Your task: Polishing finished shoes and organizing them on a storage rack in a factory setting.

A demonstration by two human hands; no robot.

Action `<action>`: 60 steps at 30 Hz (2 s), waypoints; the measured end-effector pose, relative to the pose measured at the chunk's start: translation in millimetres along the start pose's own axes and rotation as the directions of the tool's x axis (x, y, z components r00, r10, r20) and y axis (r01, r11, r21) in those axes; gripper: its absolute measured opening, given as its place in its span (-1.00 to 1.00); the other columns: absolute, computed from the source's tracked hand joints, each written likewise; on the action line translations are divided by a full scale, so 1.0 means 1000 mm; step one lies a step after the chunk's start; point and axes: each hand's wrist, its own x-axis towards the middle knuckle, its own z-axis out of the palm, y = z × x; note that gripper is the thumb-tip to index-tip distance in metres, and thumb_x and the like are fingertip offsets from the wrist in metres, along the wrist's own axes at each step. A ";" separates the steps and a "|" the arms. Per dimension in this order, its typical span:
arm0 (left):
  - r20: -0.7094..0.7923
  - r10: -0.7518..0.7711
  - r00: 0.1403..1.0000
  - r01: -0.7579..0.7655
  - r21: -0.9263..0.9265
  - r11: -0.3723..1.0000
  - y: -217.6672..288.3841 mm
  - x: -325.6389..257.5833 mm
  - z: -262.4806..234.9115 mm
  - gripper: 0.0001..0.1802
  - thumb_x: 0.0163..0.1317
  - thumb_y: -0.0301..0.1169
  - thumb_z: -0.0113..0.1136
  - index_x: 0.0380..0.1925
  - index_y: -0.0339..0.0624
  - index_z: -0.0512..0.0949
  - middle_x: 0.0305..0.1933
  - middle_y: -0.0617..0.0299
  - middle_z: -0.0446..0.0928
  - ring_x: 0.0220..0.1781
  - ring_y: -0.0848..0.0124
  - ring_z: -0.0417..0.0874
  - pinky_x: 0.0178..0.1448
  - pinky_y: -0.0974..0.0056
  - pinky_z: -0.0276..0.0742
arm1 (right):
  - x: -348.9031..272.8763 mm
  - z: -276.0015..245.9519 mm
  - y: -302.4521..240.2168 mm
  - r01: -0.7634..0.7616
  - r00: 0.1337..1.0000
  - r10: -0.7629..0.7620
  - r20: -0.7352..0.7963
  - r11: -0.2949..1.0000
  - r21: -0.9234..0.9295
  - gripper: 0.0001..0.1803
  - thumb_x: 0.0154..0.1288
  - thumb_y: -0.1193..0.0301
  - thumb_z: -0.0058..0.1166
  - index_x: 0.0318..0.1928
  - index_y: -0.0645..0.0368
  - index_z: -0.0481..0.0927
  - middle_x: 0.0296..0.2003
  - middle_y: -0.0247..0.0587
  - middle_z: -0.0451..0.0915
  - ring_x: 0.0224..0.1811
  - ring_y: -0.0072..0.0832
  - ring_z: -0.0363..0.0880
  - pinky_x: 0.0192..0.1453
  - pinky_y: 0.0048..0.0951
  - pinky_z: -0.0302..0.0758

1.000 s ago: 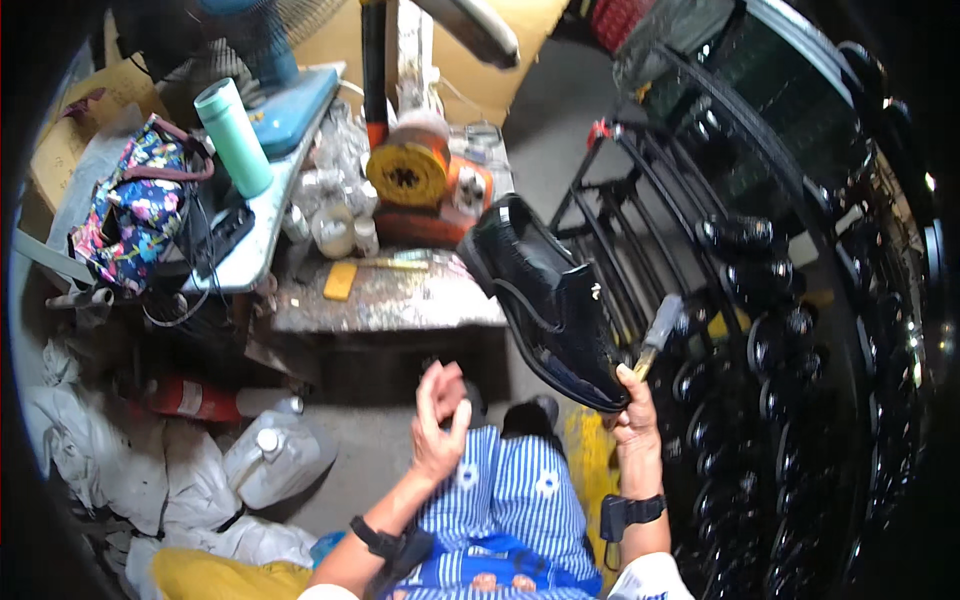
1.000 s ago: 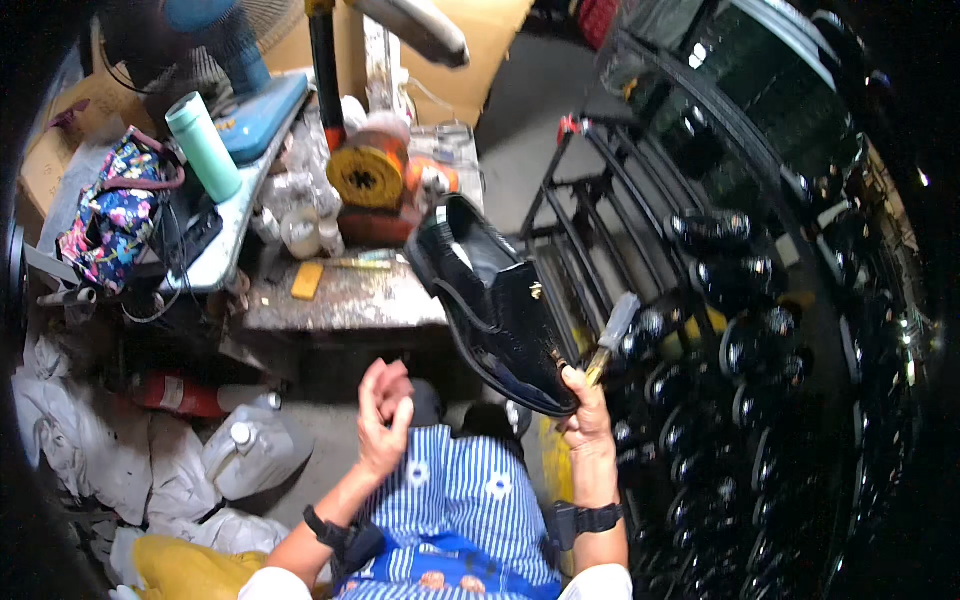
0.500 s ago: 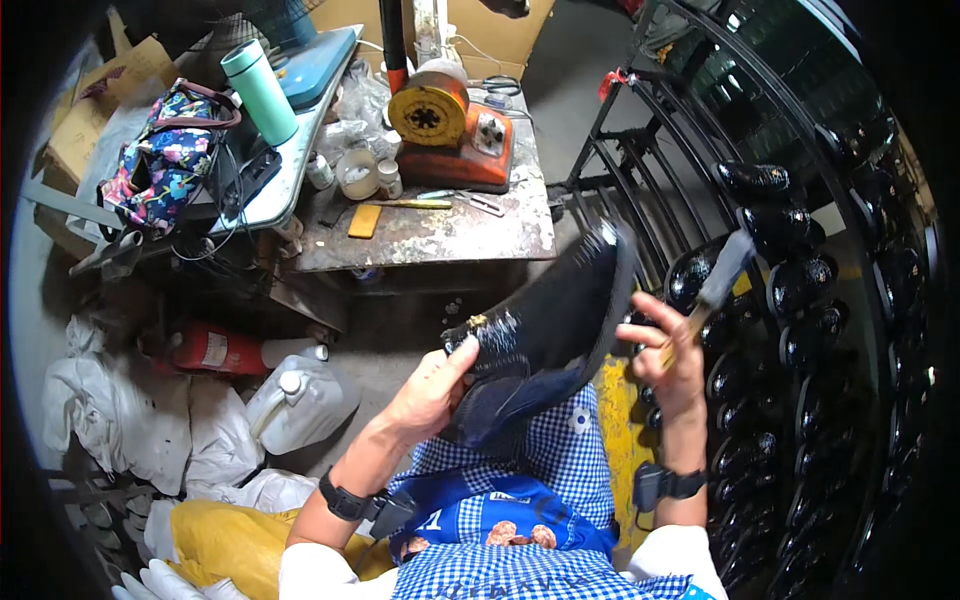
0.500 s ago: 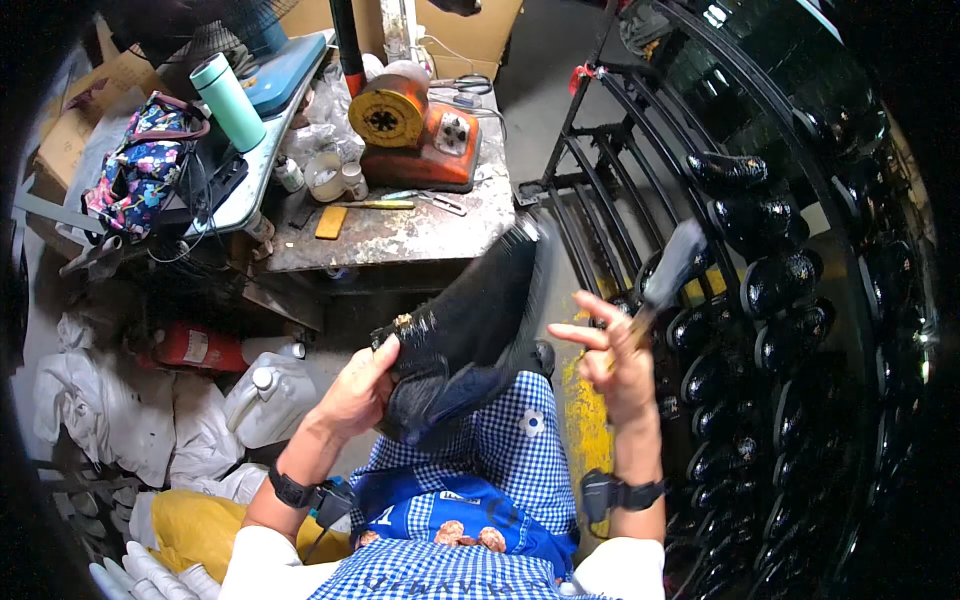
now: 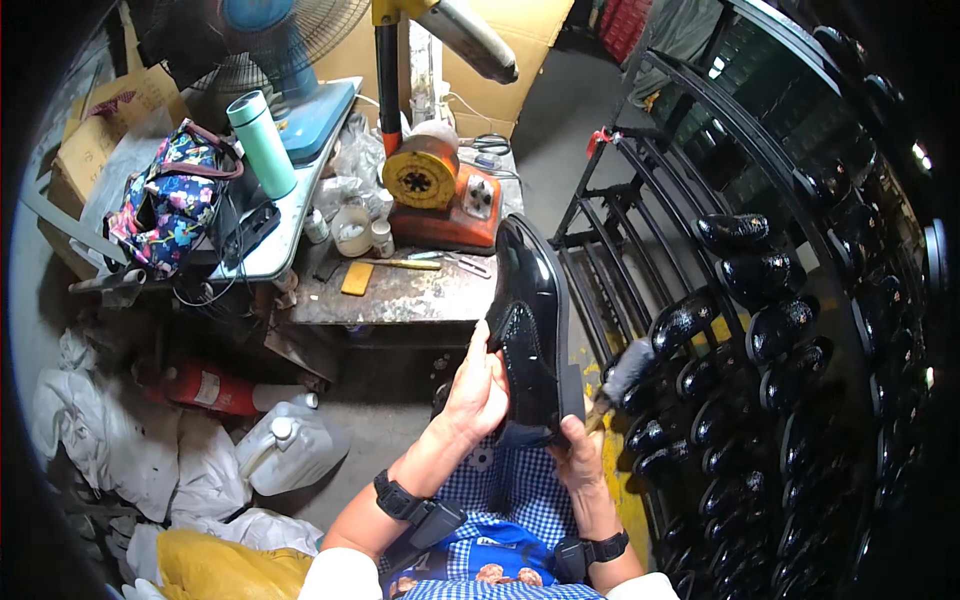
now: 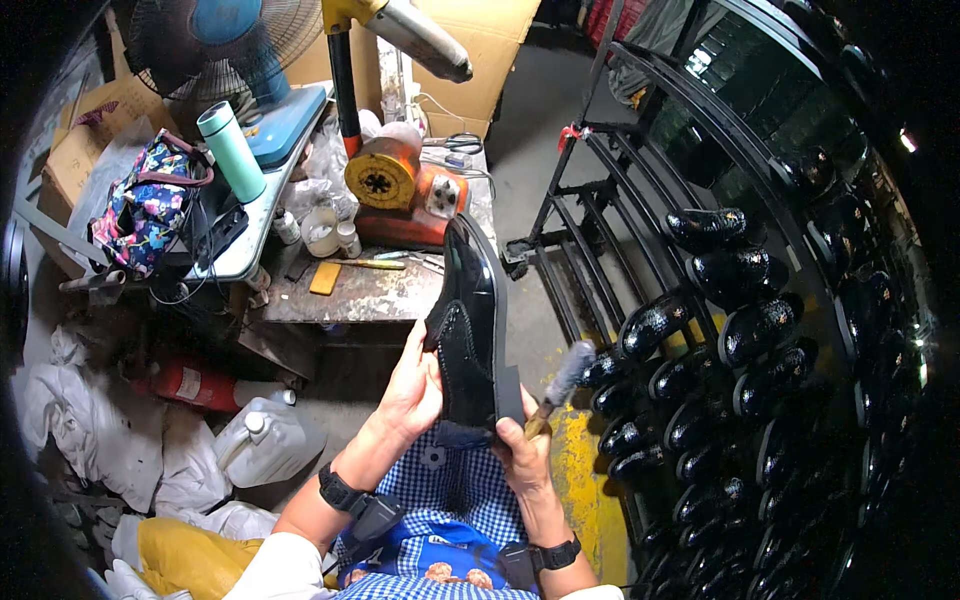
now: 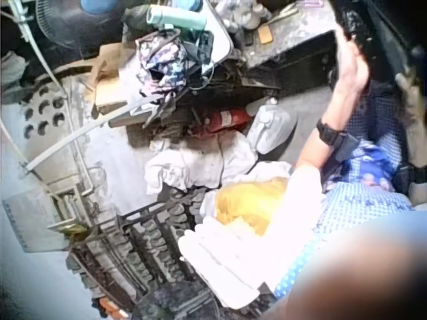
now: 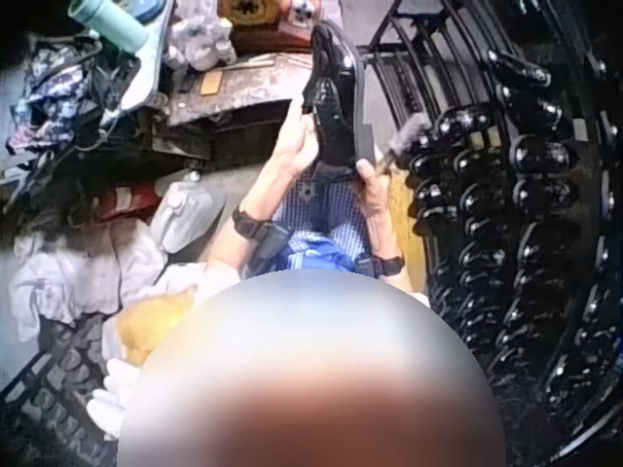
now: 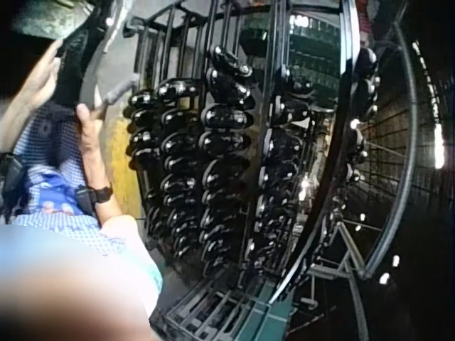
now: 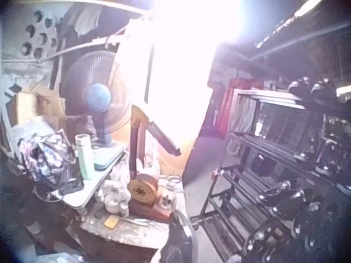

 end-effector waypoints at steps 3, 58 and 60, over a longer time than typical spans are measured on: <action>0.079 0.150 0.985 -0.164 0.205 0.965 0.003 0.012 0.003 -0.41 0.36 0.00 -0.38 0.16 -0.24 0.22 -0.02 0.04 0.50 -0.03 0.34 0.56 0.09 0.29 0.45 | 0.028 0.004 -0.007 0.105 0.977 -0.101 -0.187 0.994 0.014 -0.36 0.00 0.27 0.23 0.12 0.23 0.38 -0.46 -0.56 0.43 -0.70 -0.85 0.18 -0.74 -0.79 0.05; 0.002 0.298 0.954 -0.265 0.469 0.843 0.008 -0.023 -0.034 -0.52 0.33 -0.19 -0.15 0.06 -0.39 0.29 -0.03 0.02 0.47 -0.11 0.40 0.52 -0.02 0.35 0.48 | 0.031 0.010 0.006 -0.085 0.989 0.094 -0.116 0.993 0.084 -0.48 0.08 0.24 0.17 0.00 0.25 0.37 -0.53 -0.51 0.42 -0.71 -0.78 0.30 -0.75 -0.74 0.18; 0.040 0.132 0.990 -0.137 0.405 0.904 0.001 -0.035 -0.036 -0.54 0.32 -0.19 -0.12 0.06 -0.32 0.32 0.01 0.09 0.46 -0.01 0.44 0.48 0.05 0.38 0.42 | -0.004 0.016 0.013 -0.048 0.992 0.054 -0.112 0.997 0.056 -0.38 0.03 0.18 0.20 0.02 0.28 0.34 -0.49 -0.41 0.44 -0.70 -0.73 0.32 -0.76 -0.71 0.22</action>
